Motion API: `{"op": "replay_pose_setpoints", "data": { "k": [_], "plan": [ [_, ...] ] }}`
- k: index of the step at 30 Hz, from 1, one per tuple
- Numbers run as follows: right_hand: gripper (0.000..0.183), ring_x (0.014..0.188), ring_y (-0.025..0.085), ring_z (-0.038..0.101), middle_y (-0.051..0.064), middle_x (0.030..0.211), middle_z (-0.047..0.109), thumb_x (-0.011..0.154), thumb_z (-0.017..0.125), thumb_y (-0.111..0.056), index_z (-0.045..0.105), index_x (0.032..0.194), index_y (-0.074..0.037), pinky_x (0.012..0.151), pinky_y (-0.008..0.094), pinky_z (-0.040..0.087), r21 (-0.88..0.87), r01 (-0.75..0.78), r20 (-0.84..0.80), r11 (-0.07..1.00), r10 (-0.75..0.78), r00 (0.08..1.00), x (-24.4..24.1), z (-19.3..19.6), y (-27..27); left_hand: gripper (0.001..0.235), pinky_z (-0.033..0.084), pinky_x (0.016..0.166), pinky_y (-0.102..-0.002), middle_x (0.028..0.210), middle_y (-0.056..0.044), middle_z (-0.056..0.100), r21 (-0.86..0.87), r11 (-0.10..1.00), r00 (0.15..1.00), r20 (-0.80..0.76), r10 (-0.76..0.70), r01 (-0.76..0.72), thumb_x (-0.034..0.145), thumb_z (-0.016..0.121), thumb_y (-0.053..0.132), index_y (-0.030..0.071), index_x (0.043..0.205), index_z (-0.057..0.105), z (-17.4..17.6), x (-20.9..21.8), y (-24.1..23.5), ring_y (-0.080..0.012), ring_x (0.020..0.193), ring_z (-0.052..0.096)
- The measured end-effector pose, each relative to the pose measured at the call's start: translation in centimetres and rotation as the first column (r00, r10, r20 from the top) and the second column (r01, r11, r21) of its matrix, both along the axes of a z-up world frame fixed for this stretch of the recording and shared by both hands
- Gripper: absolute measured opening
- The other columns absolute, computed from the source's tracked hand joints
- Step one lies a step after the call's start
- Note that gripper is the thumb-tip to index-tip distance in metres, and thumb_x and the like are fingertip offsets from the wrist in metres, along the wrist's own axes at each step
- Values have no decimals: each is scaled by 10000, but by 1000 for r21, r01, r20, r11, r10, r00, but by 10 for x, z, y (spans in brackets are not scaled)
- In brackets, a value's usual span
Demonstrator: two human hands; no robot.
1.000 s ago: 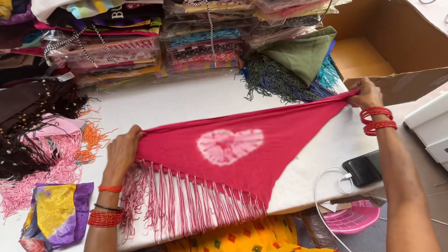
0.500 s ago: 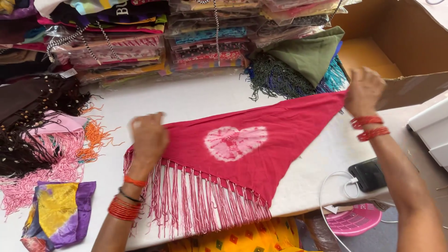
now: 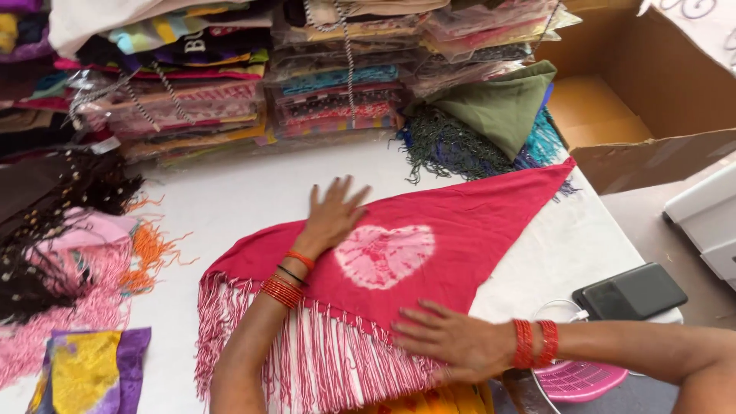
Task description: The person folds a green scarf with fringes on a white table, smoothing it out and folding it into a smaller rectangle. They then pick up a pink scarf with a white heart design and fringes, unfold it, and begin folding it in a similar manner.
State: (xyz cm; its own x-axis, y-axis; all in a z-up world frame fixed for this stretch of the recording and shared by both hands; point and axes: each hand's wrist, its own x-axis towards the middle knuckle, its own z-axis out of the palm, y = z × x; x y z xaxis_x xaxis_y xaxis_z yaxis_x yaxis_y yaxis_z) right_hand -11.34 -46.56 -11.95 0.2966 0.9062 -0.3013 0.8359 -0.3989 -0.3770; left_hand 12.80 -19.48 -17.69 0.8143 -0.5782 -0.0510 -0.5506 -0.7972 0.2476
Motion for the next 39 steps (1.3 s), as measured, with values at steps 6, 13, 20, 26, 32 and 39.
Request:
{"op": "replay_pose_setpoints", "data": {
  "k": [6, 13, 20, 26, 32, 39],
  "plan": [
    [705, 1532, 311, 369, 156, 1651, 376, 1014, 487, -449, 305, 1593, -90, 1248, 482, 284, 176, 450, -578, 876, -278, 767, 40, 29, -8, 487, 193, 1184, -631, 1578, -163, 427, -252, 964, 935, 311, 168, -89, 1039, 462, 390, 166, 1465, 534, -31, 6, -10, -353, 1481, 341],
    [644, 1220, 396, 544, 232, 1359, 565, 963, 637, -364, 449, 1476, -23, 1008, 542, 398, 304, 470, 444, 829, -560, 699, 212, 1, -76, 454, 439, 904, -462, 1283, -140, 615, -252, 968, 910, 405, 91, 15, 976, 621, 446, 67, 1224, 652, 7, -33, -20, -282, 1117, 556],
    [626, 1136, 271, 658, 111, 1156, 721, 833, 732, -557, 588, 1286, -149, 1026, 454, 453, -132, 641, 83, 756, -636, 767, 240, -1, -88, 413, 420, 801, -410, 867, -49, 618, -255, 956, 964, 180, 195, -146, 891, 750, 497, 95, 921, 661, 5, -29, -20, -216, 840, 557],
    [493, 988, 333, 627, 132, 1040, 637, 726, 825, -307, 605, 1068, -30, 877, 428, 487, 306, 451, 67, 839, -491, 869, 233, -25, -108, 224, 405, 741, -405, 826, -74, 581, -457, 879, 938, 345, 33, 137, 793, 768, 187, 85, 873, 585, -8, -26, -14, -257, 787, 536],
    [223, 897, 235, 636, 61, 949, 626, 861, 692, -118, 576, 1051, -93, 871, 399, 450, 299, 306, 534, 904, -424, 731, 193, -5, -100, 238, 405, 781, -388, 819, -86, 547, -428, 895, 949, 315, 19, 124, 844, 653, -38, 82, 980, 500, 0, -30, -21, -254, 789, 551],
    [294, 884, 227, 656, 30, 908, 699, 793, 676, -254, 603, 1050, -132, 891, 428, 396, 372, 443, 458, 816, -576, 677, 205, 17, -113, 291, 448, 745, -421, 862, -100, 601, -594, 803, 974, 146, 174, -54, 779, 751, 36, 46, 1052, 651, 12, -25, -18, -274, 812, 603]
  ]
}}
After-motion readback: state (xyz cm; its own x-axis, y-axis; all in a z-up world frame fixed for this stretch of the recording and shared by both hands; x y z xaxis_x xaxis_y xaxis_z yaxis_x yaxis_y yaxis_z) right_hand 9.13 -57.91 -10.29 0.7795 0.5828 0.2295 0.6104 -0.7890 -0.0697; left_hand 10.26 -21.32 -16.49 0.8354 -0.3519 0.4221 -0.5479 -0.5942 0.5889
